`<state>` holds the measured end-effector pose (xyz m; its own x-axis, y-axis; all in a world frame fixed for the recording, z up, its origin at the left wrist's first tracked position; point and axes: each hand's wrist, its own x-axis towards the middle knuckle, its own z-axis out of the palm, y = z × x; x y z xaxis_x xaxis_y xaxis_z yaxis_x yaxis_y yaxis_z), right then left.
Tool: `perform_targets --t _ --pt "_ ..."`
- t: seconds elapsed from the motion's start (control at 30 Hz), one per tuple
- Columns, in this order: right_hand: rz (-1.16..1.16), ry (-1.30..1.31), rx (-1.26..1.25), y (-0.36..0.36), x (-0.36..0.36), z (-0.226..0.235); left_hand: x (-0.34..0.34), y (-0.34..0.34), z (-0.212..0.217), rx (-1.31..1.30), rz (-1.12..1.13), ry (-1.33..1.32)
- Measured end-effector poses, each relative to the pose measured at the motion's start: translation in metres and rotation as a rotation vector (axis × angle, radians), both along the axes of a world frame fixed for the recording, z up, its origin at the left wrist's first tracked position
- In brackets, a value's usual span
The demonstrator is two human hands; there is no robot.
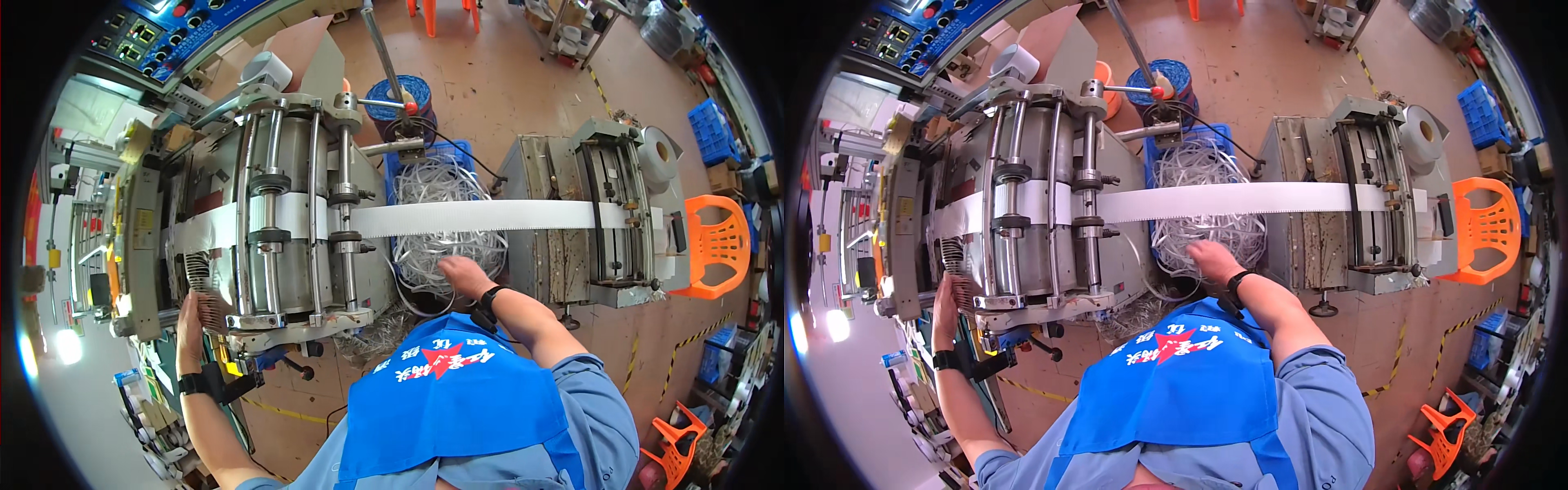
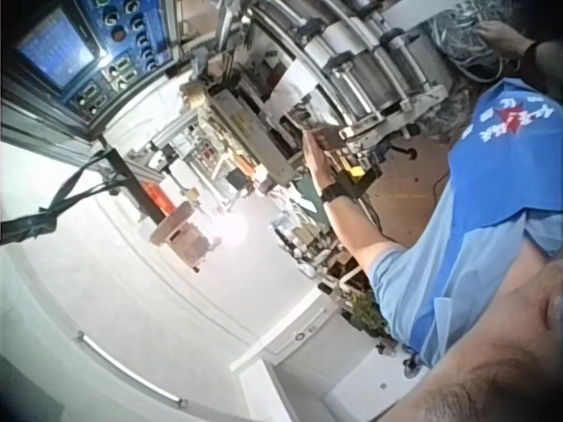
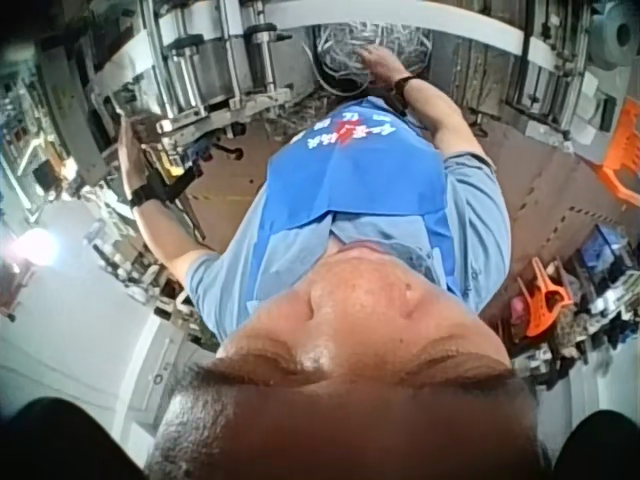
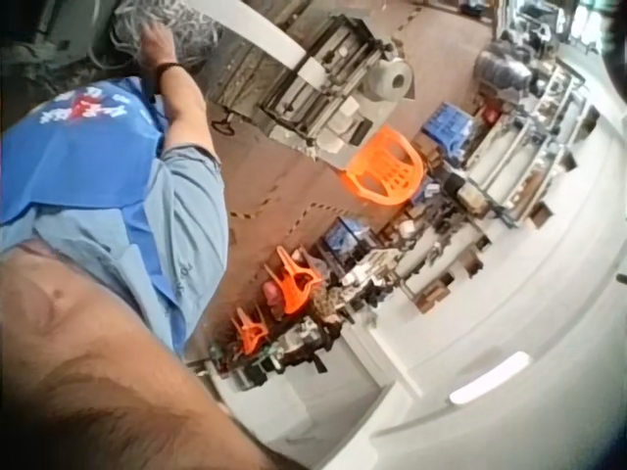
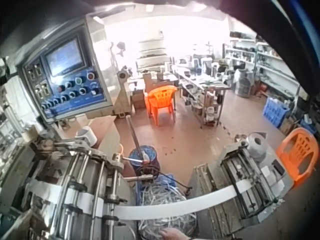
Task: The recorder is adjusting and monitoring a machine that processes a long strip of white material on a production floor.
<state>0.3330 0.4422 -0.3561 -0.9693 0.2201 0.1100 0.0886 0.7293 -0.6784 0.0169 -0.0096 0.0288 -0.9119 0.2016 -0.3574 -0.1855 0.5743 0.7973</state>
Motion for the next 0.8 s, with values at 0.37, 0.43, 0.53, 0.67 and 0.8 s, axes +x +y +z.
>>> perform_targets --t 0.37,0.43,0.53,0.67,0.8 --pt "-0.33 -0.809 -0.046 0.049 0.067 -0.005 -0.026 -0.012 -0.009 -0.23 -0.001 0.204" --pt "-0.275 -0.85 -0.032 0.052 0.091 -0.01 -0.03 0.009 -0.003 -0.302 0.033 0.188" --pt "-0.242 -0.919 -0.044 0.048 0.124 -0.018 -0.045 0.047 0.005 -0.355 -0.043 0.461" --pt "-0.214 -0.939 -0.108 0.038 0.147 -0.02 -0.073 0.075 0.005 -0.487 -0.187 0.754" --pt "-0.301 -0.882 -0.238 0.031 0.15 -0.014 -0.092 0.062 -0.014 -0.568 -0.226 0.823"
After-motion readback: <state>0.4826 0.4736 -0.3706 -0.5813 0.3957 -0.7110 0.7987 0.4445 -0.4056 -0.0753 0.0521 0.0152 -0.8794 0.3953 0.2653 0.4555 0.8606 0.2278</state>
